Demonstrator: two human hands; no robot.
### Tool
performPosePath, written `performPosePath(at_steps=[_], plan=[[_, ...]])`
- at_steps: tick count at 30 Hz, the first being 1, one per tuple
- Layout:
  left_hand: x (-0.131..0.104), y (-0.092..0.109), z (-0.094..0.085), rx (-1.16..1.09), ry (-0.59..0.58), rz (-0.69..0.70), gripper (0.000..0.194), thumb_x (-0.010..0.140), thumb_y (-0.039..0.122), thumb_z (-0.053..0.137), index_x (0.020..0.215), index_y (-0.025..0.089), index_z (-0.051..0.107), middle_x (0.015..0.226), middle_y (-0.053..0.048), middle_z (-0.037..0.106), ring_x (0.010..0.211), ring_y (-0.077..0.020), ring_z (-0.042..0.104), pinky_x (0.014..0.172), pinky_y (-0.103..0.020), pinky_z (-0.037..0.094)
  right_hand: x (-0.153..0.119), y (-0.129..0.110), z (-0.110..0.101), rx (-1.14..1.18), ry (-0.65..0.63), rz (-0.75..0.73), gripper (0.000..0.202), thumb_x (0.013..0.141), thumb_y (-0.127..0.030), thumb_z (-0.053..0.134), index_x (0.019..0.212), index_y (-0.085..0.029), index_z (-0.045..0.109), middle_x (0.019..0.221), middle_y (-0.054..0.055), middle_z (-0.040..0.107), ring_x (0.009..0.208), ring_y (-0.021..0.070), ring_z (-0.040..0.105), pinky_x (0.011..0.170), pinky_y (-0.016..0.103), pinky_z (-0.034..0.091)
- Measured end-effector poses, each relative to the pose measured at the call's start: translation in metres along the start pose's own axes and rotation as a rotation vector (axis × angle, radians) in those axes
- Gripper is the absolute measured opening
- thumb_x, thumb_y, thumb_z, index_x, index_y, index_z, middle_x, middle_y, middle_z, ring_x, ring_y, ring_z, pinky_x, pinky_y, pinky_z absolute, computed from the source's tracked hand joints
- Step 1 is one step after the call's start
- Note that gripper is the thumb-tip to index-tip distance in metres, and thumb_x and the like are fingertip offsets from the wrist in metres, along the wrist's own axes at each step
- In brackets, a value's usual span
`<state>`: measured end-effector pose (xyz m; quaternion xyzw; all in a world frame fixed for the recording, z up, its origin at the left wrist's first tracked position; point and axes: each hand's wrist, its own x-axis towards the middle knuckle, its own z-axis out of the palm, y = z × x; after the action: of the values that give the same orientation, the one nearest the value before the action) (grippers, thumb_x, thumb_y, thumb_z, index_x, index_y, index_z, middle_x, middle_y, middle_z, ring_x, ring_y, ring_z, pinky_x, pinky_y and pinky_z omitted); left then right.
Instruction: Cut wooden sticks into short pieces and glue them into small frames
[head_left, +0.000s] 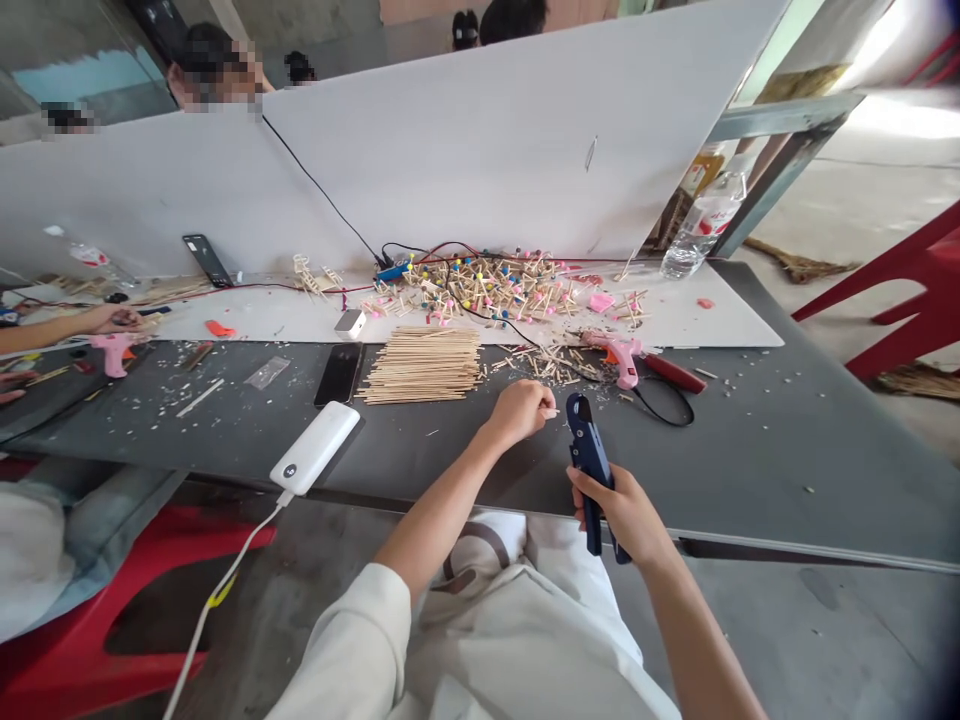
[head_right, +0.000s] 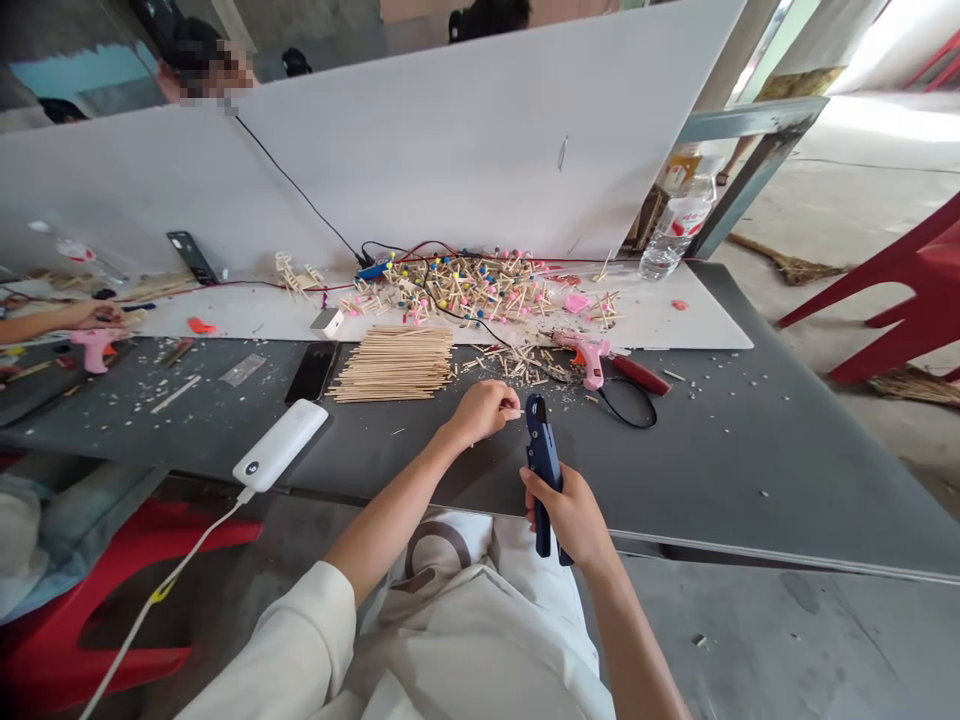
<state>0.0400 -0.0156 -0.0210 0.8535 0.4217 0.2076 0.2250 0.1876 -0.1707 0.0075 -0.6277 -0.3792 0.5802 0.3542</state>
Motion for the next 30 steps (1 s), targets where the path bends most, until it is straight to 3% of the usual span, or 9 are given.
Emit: performPosePath(at_steps=[9, 17, 20, 23, 26, 30], plan=[[-0.004, -0.001, -0.006, 0.026, 0.020, 0.102, 0.016, 0.092, 0.016, 0.055, 0.079, 0.015, 0.064, 0.085, -0.009, 0.066, 0.089, -0.0220, 0.059, 0.078, -0.030, 0.047, 0.002, 0.000, 0.000, -0.011, -0.036, 0.006, 0.036, 0.079, -0.052, 0.066, 0.068, -0.021, 0.054, 0.063, 0.001, 0.059, 0.054, 0.0190, 0.059, 0.050, 0.032, 0.053], [0.001, 0.006, -0.012, -0.437, 0.127, 0.037, 0.014, 0.093, 0.021, 0.055, 0.089, 0.015, 0.067, 0.079, -0.003, 0.067, 0.063, -0.0117, 0.057, 0.064, -0.022, 0.045, 0.004, -0.006, -0.006, 0.064, -0.003, 0.005, 0.037, 0.074, -0.053, 0.071, 0.074, -0.019, 0.057, 0.064, 0.001, 0.059, 0.053, 0.0181, 0.058, 0.048, 0.030, 0.051], [0.000, 0.011, -0.014, -0.511, 0.166, 0.095, 0.017, 0.092, 0.020, 0.055, 0.092, 0.014, 0.071, 0.083, -0.005, 0.067, 0.063, -0.0117, 0.058, 0.064, -0.023, 0.047, 0.018, -0.023, -0.019, 0.104, 0.145, -0.111, 0.041, 0.070, -0.052, 0.076, 0.089, -0.019, 0.060, 0.062, -0.001, 0.059, 0.050, 0.0172, 0.056, 0.046, 0.029, 0.050], [0.003, 0.017, -0.026, -0.418, 0.155, 0.210, 0.026, 0.093, 0.011, 0.049, 0.097, 0.015, 0.074, 0.091, -0.008, 0.067, 0.076, -0.0144, 0.062, 0.071, -0.025, 0.048, 0.040, -0.052, -0.029, 0.068, 0.259, -0.281, 0.041, 0.069, -0.049, 0.077, 0.091, -0.018, 0.061, 0.064, 0.001, 0.061, 0.050, 0.0171, 0.057, 0.047, 0.029, 0.051], [0.012, 0.021, -0.047, -0.255, 0.125, 0.258, 0.035, 0.092, 0.005, 0.044, 0.103, 0.018, 0.074, 0.094, -0.009, 0.067, 0.087, -0.0171, 0.063, 0.078, -0.028, 0.049, 0.066, -0.085, -0.031, -0.023, 0.223, -0.370, 0.042, 0.069, -0.049, 0.077, 0.091, -0.016, 0.063, 0.071, 0.005, 0.067, 0.051, 0.0178, 0.059, 0.045, 0.028, 0.050], [0.028, 0.018, -0.071, -0.190, 0.150, 0.290, 0.028, 0.095, 0.011, 0.046, 0.099, 0.017, 0.074, 0.093, -0.009, 0.068, 0.089, -0.0181, 0.065, 0.080, -0.029, 0.050, 0.096, -0.116, -0.024, -0.102, 0.147, -0.459, 0.040, 0.067, -0.044, 0.077, 0.091, -0.015, 0.065, 0.065, 0.004, 0.066, 0.049, 0.0170, 0.059, 0.045, 0.027, 0.049]])
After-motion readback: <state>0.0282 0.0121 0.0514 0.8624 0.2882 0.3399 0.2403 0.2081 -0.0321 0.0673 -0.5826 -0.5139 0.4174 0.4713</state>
